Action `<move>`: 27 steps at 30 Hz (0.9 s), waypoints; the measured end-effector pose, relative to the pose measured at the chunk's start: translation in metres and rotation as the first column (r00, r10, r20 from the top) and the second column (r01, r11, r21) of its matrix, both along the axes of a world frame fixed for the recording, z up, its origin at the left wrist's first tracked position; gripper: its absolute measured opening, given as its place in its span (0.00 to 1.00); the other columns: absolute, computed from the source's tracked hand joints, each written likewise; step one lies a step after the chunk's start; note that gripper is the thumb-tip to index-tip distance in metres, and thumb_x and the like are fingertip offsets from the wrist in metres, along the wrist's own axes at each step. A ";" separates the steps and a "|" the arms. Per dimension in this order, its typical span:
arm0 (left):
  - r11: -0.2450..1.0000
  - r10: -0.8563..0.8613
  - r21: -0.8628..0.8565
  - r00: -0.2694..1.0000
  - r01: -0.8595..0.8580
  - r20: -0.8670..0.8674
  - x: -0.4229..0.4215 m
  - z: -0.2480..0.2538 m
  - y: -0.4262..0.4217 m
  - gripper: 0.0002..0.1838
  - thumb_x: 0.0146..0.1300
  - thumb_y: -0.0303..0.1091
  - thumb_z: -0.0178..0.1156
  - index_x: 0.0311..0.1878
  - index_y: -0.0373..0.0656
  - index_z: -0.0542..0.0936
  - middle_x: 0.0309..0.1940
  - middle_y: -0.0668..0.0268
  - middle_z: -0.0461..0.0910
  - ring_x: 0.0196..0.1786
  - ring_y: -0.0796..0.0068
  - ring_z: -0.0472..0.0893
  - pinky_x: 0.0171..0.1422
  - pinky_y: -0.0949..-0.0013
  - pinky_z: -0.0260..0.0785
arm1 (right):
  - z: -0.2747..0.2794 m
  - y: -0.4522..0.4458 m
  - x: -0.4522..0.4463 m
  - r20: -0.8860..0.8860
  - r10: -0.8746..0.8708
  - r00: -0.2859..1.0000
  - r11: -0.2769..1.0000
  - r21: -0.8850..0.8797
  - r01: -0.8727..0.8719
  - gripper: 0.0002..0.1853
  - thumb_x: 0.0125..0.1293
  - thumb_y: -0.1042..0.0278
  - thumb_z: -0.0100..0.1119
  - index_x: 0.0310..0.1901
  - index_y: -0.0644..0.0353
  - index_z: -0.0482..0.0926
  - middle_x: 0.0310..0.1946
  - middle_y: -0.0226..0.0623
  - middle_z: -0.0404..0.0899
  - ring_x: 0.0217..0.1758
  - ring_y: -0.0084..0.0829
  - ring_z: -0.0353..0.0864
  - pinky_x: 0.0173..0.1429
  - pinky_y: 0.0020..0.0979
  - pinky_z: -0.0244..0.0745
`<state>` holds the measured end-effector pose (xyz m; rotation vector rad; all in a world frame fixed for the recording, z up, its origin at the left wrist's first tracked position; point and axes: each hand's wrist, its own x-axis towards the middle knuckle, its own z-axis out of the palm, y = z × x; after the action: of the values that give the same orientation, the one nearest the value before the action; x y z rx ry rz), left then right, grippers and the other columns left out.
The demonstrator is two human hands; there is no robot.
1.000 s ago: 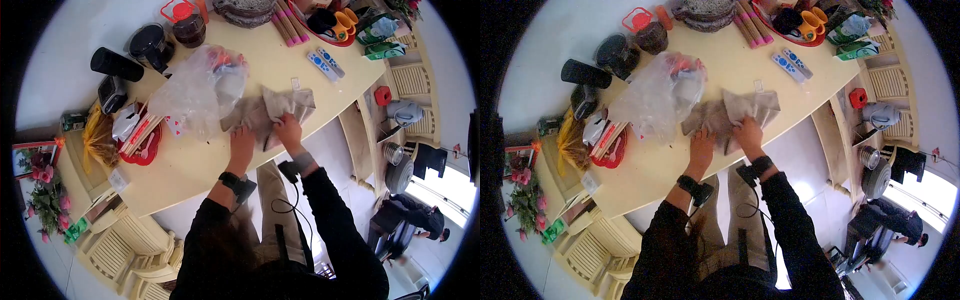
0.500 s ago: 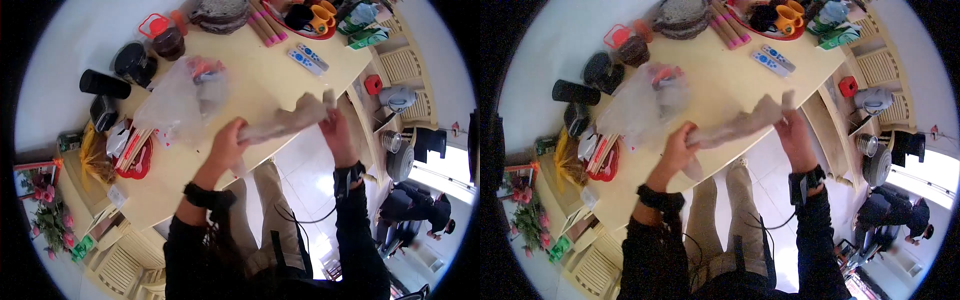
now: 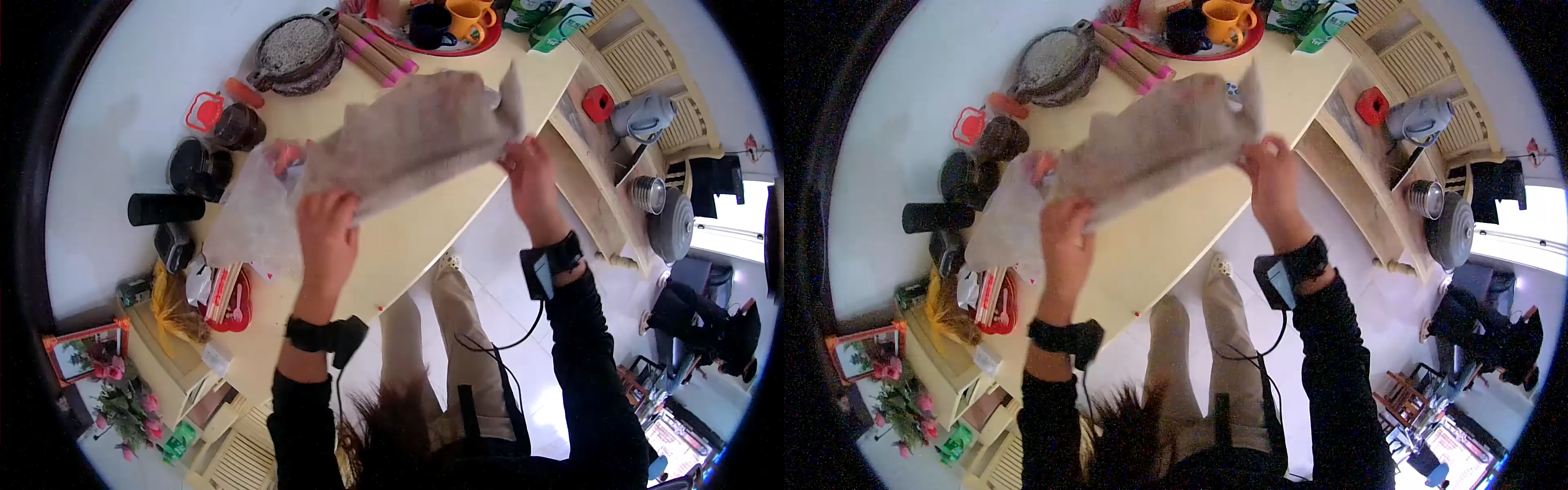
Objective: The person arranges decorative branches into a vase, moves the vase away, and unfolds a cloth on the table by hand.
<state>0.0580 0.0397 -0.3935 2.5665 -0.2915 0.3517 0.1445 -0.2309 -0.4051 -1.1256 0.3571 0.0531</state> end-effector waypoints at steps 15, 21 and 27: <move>0.997 -0.049 -0.073 0.965 0.031 -0.259 -0.026 -0.146 -0.068 0.24 0.44 0.27 0.56 0.48 0.37 0.65 0.51 0.54 0.61 0.55 0.53 0.60 0.55 0.56 0.55 | -0.094 -0.005 -0.049 -0.039 0.479 0.877 0.802 -0.385 -0.456 0.28 0.57 0.48 0.45 0.53 0.58 0.61 0.52 0.42 0.62 0.58 0.37 0.58 0.60 0.38 0.51; 0.872 0.395 0.396 0.891 -0.288 -0.223 -0.014 -0.151 -0.067 0.26 0.46 0.30 0.57 0.51 0.40 0.63 0.53 0.53 0.60 0.58 0.56 0.57 0.56 0.55 0.55 | -0.064 0.018 -0.031 -0.074 0.419 0.905 0.471 0.870 -0.147 0.42 0.54 0.31 0.25 0.60 0.59 0.50 0.60 0.47 0.50 0.63 0.44 0.47 0.64 0.44 0.41; 0.559 0.252 -0.501 0.711 -0.661 -0.657 -0.047 -0.172 -0.007 0.17 0.49 0.26 0.54 0.46 0.37 0.69 0.42 0.60 0.72 0.47 0.67 0.71 0.51 0.68 0.62 | -0.059 -0.001 -0.032 -0.044 0.402 0.915 0.427 0.893 -0.145 0.41 0.55 0.33 0.28 0.60 0.60 0.49 0.60 0.50 0.47 0.64 0.46 0.44 0.65 0.47 0.39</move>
<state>0.0110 0.0324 -0.5654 1.7808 0.6711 -0.0714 0.1128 -0.2319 -0.4643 -0.0902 0.2974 0.6318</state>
